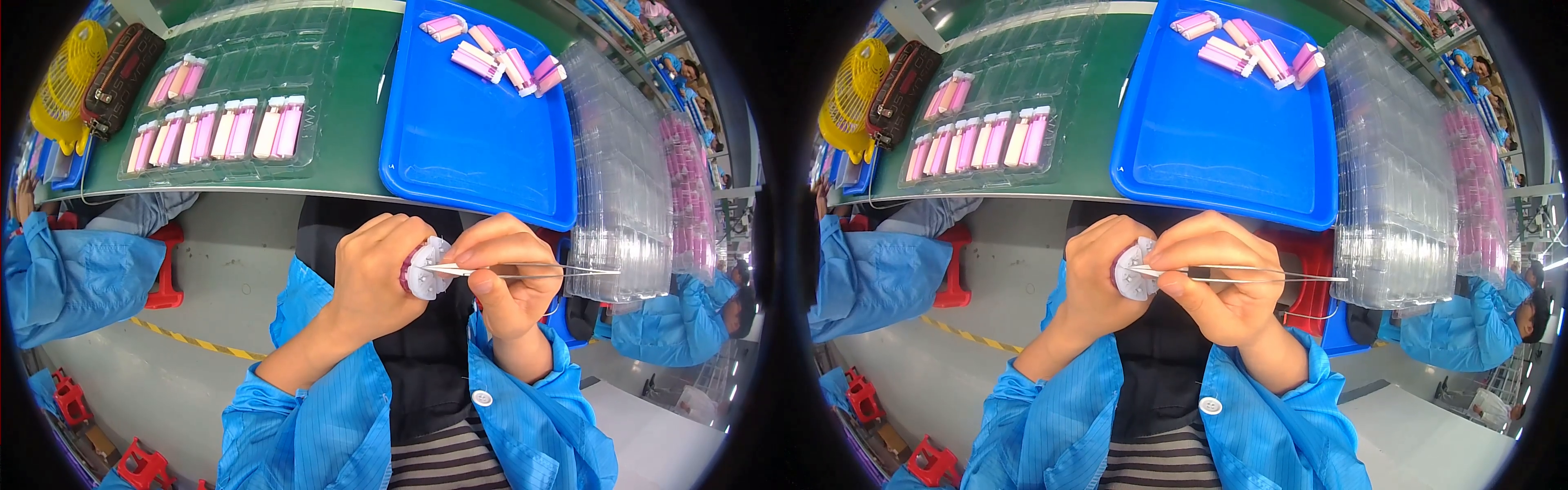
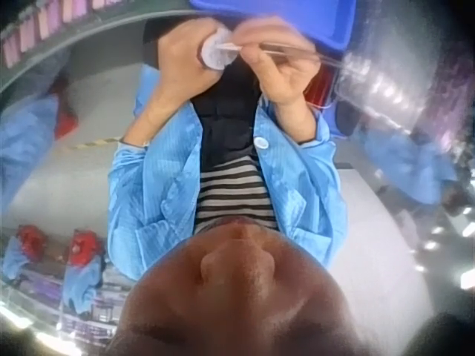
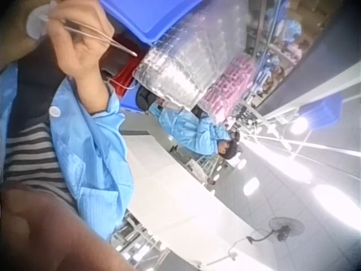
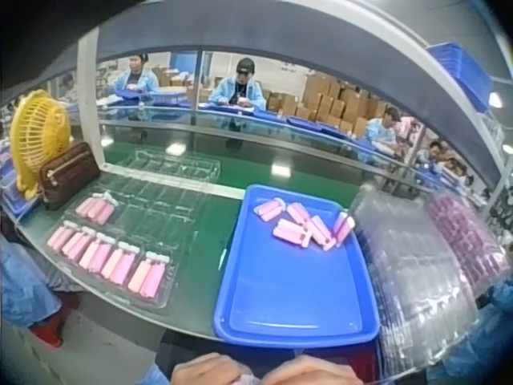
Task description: The person assembles or cleans small white components on a circular base using tweezers.
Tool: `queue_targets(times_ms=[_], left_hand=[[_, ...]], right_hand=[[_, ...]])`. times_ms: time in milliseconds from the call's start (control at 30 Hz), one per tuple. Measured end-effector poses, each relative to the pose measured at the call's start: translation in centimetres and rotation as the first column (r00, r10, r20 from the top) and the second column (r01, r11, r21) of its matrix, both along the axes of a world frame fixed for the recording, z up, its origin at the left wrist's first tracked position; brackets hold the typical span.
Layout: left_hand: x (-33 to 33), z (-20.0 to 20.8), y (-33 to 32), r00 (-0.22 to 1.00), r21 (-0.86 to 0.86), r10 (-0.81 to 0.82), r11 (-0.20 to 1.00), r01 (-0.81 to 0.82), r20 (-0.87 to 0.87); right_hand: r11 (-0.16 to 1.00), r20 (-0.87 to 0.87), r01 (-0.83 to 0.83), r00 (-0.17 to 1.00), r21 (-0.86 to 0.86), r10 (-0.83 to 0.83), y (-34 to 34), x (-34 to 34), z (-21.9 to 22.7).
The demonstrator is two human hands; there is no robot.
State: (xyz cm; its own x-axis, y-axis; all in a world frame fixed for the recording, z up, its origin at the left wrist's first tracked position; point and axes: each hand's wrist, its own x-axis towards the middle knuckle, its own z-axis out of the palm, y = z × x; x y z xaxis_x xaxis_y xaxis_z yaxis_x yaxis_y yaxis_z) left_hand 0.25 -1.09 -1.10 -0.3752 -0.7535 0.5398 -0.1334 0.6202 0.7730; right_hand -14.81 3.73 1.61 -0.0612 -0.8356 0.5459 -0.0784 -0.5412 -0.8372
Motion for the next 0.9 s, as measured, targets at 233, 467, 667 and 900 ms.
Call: queue_targets(times_ms=[233,467,667,900], left_hand=[[0.0,-0.1,0.0,1.0,-0.002,-0.001,1.0,0.001,-0.007],[-0.1,0.1,-0.1,1.0,-0.012,0.0,1.0,0.0,-0.002],[-0.3,0.0,0.0,0.999,-0.058,0.046,0.997,-0.047,-0.015],[-0.2,-0.5,-0.2,0.99,-0.136,0.135,0.982,-0.128,0.041]], right_hand=[[1.0,0.041,-0.002,0.999,0.001,0.002,-0.1,0.1,0.1],[0.999,0.076,0.021,0.997,0.03,-0.023,0.1,0.4,0.1],[0.999,-0.002,0.037,0.999,0.008,-0.037,-0.1,0.2,0.5],[0.998,-0.319,0.055,0.947,0.03,-0.043,-0.2,0.4,2.7]])
